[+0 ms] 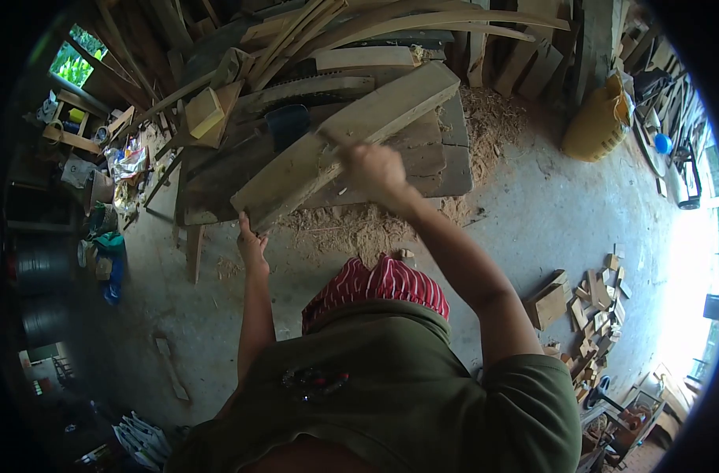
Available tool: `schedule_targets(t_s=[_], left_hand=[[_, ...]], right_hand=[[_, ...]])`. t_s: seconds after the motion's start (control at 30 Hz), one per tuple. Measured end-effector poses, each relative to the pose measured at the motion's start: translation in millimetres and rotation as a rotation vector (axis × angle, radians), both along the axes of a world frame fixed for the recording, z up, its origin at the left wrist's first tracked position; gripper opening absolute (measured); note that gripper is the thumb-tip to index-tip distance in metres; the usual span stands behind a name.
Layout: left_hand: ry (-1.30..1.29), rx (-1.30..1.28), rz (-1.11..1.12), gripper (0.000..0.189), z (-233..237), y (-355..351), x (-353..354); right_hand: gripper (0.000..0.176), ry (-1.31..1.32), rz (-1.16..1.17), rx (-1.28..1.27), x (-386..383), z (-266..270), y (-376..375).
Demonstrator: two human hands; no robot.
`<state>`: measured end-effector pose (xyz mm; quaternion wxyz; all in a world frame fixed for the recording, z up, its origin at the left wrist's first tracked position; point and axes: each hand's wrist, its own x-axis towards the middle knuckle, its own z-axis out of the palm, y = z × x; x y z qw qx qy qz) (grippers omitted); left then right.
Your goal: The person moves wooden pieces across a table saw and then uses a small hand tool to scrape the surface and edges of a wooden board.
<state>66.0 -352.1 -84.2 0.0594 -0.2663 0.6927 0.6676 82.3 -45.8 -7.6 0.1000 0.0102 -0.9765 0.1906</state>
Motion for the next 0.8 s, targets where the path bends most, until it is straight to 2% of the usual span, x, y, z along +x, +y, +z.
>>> schedule_targets(t_s=[0.03, 0.07, 0.13, 0.2, 0.23, 0.27, 0.33, 0.37, 0.4, 0.47, 0.53, 0.57, 0.6, 0.63, 0.67, 0.73, 0.8], left_hand=[[-0.005, -0.005, -0.037, 0.087, -1, -2, -2], [-0.011, -0.008, -0.076, 0.088, -3, -3, 0], [-0.006, -0.004, -0.044, 0.088, 1, 3, 2], [-0.004, -0.006, -0.020, 0.089, 2, 6, 4], [-0.007, 0.027, -0.026, 0.087, 3, 5, 4], [-0.007, 0.060, -0.030, 0.085, 3, 4, 2], [-0.009, 0.048, -0.049, 0.085, 3, 3, 0], [-0.014, 0.039, -0.063, 0.085, 3, 2, 2], [-0.017, 0.041, -0.058, 0.085, 4, 2, 4], [0.013, 0.021, -0.057, 0.086, 6, 4, 4], [-0.006, 0.008, -0.032, 0.087, 5, 5, -1], [-0.035, -0.012, -0.008, 0.088, 2, 5, 1], [-0.041, -0.014, -0.013, 0.088, 0, 4, 3], [-0.033, 0.023, -0.026, 0.087, 0, 3, 3], [-0.021, 0.060, -0.042, 0.087, 0, 3, 2], [-0.008, 0.029, -0.043, 0.086, 2, 3, 0], [-0.003, 0.008, -0.021, 0.085, 3, 3, 1]], right_hand=[[0.036, -0.164, -0.153, 0.026, -2, 16, 13], [0.039, 0.259, -0.169, -0.011, -1, 4, 25], [0.042, -0.033, -0.194, 0.176, 1, -9, 16], [0.050, -0.049, 0.017, 0.086, 19, -13, -9], [0.044, 0.135, 0.171, -0.022, 24, -12, -18], [0.044, 0.138, 0.165, -0.024, 25, -8, -15], [0.034, -0.088, -0.032, 0.541, 31, 11, 0], [0.039, -0.282, -0.180, 0.173, 20, 22, 22], [0.032, -0.294, -0.311, 0.162, 17, 24, 42], [0.030, 0.328, -0.262, -0.047, 9, -22, 82], [0.029, 0.077, -0.341, -0.014, 18, -53, 57], [0.039, 0.021, -0.234, 0.060, 31, -36, 29], [0.050, 0.034, -0.160, 0.059, 36, -50, 7], [0.046, 0.032, -0.134, -0.135, 40, -40, -19], [0.045, 0.343, 0.023, -0.111, 44, -33, -28], [0.046, -0.228, -0.113, -0.196, 43, -16, -17], [0.045, -0.112, -0.304, -0.110, 33, -46, 34]])
